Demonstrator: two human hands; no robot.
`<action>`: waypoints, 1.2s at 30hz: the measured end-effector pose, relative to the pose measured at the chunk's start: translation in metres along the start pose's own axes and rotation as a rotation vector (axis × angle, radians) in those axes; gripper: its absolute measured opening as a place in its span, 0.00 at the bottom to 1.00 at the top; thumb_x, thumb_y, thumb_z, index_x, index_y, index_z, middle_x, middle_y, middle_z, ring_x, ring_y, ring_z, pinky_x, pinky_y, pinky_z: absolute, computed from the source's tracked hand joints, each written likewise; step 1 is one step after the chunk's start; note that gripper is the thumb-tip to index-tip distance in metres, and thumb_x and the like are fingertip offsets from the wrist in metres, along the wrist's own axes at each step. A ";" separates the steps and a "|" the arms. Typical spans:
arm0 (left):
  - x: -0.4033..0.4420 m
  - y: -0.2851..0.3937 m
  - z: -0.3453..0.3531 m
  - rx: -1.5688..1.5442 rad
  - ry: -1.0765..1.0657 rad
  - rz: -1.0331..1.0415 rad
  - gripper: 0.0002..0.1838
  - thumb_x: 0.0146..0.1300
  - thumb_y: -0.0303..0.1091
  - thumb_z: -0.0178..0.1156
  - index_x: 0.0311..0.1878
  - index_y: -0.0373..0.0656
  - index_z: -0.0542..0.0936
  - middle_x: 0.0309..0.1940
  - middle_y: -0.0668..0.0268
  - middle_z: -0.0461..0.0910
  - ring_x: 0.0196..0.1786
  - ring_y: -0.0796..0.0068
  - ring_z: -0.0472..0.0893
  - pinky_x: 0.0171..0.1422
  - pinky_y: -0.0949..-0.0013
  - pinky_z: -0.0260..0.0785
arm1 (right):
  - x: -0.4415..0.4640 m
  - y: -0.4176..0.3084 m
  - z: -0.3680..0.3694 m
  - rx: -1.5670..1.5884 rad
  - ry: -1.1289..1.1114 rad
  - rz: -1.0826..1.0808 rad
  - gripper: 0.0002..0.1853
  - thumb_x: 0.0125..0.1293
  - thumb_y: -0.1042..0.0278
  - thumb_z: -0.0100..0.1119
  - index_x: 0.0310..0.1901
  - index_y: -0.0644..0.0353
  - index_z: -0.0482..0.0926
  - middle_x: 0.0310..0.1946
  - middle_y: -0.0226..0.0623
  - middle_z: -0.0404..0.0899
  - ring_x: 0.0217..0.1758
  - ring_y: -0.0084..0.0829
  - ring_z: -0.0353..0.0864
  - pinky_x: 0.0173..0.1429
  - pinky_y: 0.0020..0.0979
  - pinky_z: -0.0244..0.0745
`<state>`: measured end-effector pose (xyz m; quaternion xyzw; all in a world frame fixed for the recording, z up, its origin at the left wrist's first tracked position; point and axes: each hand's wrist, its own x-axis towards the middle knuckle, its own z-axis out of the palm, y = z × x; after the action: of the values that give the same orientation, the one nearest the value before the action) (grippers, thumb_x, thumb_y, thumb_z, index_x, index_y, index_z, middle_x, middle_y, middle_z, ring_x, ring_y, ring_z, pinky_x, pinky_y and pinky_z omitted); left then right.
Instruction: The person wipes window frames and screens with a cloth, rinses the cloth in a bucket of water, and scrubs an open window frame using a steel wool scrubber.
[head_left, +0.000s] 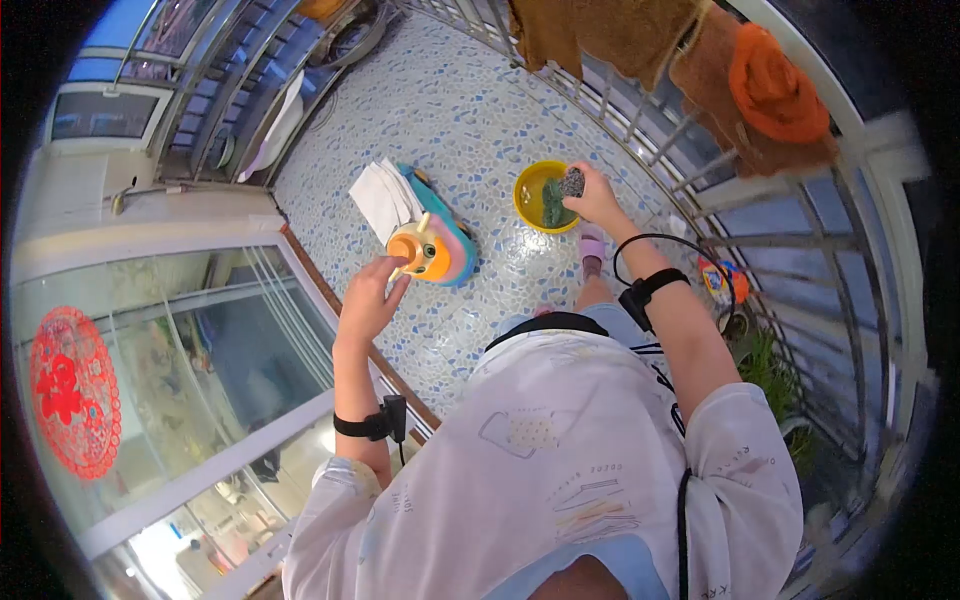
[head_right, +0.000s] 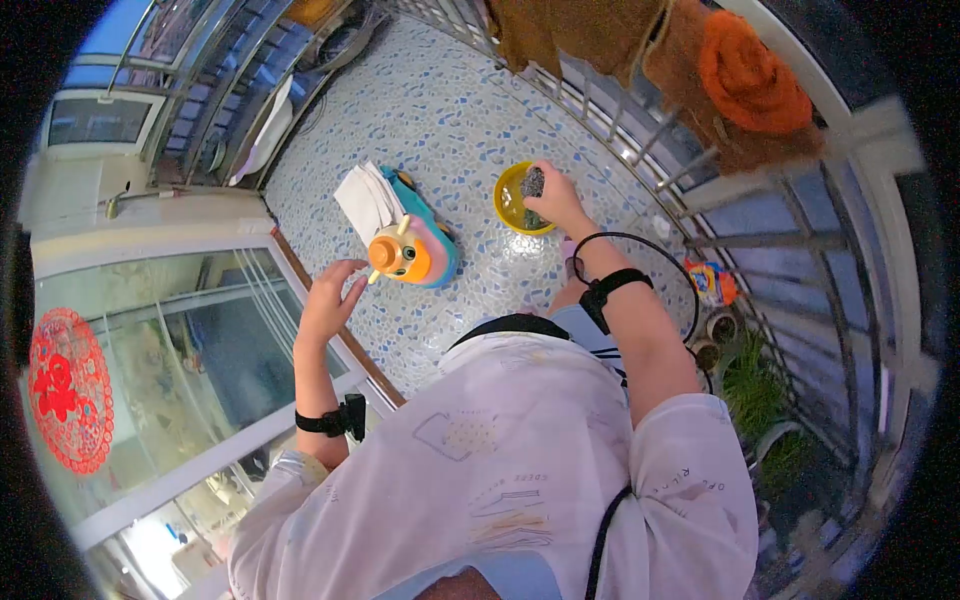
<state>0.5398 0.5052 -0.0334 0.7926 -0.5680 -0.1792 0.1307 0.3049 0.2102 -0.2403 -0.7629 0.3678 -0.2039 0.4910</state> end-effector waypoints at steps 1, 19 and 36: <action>0.009 0.002 0.001 0.019 0.019 -0.008 0.12 0.63 0.31 0.60 0.48 0.37 0.78 0.45 0.52 0.81 0.49 0.51 0.79 0.55 0.57 0.71 | 0.013 0.001 -0.001 -0.037 -0.027 0.049 0.28 0.42 0.71 0.68 0.50 0.56 0.73 0.35 0.41 0.80 0.40 0.38 0.82 0.47 0.36 0.76; 0.075 0.039 -0.016 0.019 0.213 -0.159 0.12 0.62 0.33 0.60 0.47 0.41 0.78 0.42 0.56 0.81 0.45 0.51 0.80 0.50 0.54 0.72 | 0.144 0.007 -0.015 -0.139 -0.445 -0.004 0.32 0.44 0.73 0.71 0.55 0.55 0.70 0.39 0.46 0.80 0.37 0.42 0.84 0.39 0.39 0.79; 0.171 -0.119 -0.072 -0.072 0.076 0.018 0.13 0.65 0.34 0.58 0.50 0.40 0.78 0.45 0.54 0.80 0.49 0.49 0.78 0.54 0.55 0.70 | 0.171 -0.031 0.030 -0.245 -0.301 0.074 0.26 0.44 0.72 0.67 0.49 0.57 0.71 0.27 0.37 0.75 0.28 0.32 0.76 0.35 0.33 0.73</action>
<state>0.7224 0.3813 -0.0402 0.7884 -0.5630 -0.1680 0.1821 0.4471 0.1053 -0.2343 -0.8249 0.3400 -0.0230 0.4510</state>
